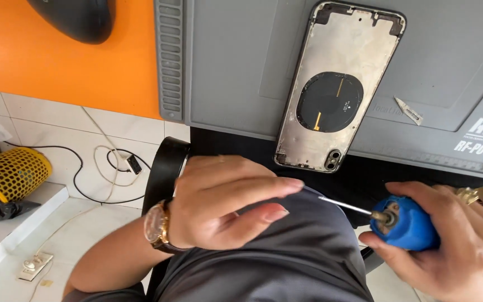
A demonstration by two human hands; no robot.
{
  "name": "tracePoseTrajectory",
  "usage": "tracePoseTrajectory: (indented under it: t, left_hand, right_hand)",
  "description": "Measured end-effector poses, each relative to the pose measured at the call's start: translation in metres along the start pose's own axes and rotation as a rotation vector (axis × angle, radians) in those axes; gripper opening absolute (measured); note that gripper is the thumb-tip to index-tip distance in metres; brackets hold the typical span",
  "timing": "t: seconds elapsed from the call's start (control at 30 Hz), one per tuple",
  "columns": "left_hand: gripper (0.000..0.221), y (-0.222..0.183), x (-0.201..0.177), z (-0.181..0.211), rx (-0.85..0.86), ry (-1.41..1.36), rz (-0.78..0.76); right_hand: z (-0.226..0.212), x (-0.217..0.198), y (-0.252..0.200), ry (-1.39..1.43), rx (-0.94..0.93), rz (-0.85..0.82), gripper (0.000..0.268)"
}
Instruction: Repairing a mobile phone chassis by removing components and using an electric tool.
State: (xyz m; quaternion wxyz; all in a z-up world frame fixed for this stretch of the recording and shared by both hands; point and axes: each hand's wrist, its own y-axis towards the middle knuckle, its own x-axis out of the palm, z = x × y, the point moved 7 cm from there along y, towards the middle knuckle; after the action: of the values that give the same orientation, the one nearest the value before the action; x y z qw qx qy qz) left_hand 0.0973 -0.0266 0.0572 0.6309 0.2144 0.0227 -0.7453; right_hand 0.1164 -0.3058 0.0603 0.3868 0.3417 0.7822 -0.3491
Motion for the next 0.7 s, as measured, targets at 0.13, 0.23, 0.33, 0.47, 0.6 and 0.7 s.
tracePoseTrajectory:
  t: [0.13, 0.23, 0.33, 0.47, 0.6, 0.7]
  left_hand:
    - [0.031, -0.012, 0.031, -0.001, -0.241, -0.420, -0.036]
    - [0.039, 0.003, 0.031, 0.004, -0.326, -0.343, 0.046]
    - [0.043, 0.013, 0.028, 0.011, -0.298, -0.304, 0.081]
    - [0.046, 0.019, 0.031, 0.010, -0.303, -0.298, 0.174]
    - [0.047, 0.016, 0.032, 0.013, -0.308, -0.275, 0.300]
    - [0.044, 0.014, 0.022, 0.008, -0.316, -0.334, 0.560]
  right_hand:
    - [-0.022, 0.021, -0.008, -0.062, -0.037, 0.221, 0.065]
    - [-0.037, 0.031, -0.013, -0.187, -0.183, 0.418, 0.046]
    - [-0.051, 0.036, -0.020, -0.270, -0.230, 0.520, 0.043]
    - [-0.059, 0.035, -0.020, -0.292, -0.199, 0.568, 0.040]
    - [-0.062, 0.031, -0.027, -0.351, -0.210, 0.566, 0.045]
    - [-0.061, 0.028, -0.031, -0.330, -0.238, 0.512, 0.054]
